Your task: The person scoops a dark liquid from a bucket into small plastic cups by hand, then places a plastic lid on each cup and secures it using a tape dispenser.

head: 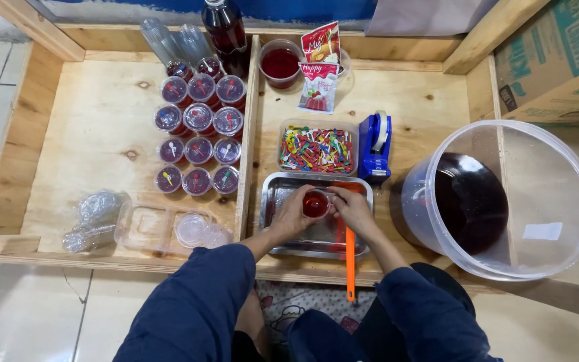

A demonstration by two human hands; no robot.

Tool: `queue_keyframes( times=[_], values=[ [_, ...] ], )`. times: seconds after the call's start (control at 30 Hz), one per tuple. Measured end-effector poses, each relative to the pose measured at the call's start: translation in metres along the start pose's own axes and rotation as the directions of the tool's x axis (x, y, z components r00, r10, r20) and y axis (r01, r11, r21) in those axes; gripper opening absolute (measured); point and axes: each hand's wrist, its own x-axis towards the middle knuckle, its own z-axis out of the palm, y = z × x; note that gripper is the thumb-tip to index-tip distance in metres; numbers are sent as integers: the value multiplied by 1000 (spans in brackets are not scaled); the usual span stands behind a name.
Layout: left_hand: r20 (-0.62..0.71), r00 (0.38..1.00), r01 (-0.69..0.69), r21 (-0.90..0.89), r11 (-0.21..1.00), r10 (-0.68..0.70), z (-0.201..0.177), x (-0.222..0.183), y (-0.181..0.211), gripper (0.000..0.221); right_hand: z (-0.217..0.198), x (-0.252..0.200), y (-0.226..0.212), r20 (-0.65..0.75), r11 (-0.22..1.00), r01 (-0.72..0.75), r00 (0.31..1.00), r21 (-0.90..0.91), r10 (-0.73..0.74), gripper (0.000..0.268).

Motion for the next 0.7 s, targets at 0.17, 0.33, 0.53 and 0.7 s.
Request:
queue_keyframes(
  times=[0.17, 0.33, 0.53, 0.7],
  values=[
    [6, 1000, 7, -31, 999, -6, 11, 4, -19, 89, 9, 2, 0, 2, 997, -33, 999, -74, 33, 35],
    [15, 1000, 7, 5, 1000, -7, 20, 11, -37, 92, 13, 2, 1, -16, 988, -18, 1000, -154, 15, 37],
    [44, 997, 59, -6, 998, -59, 27, 18, -39, 92, 16, 3, 11, -49, 963, 68, 995, -260, -83, 36],
    [81, 995, 51, -8, 999, -51, 22, 16, -37, 93, 16, 1, 10, -28, 950, 100, 993, -295, -113, 38]
  ],
)
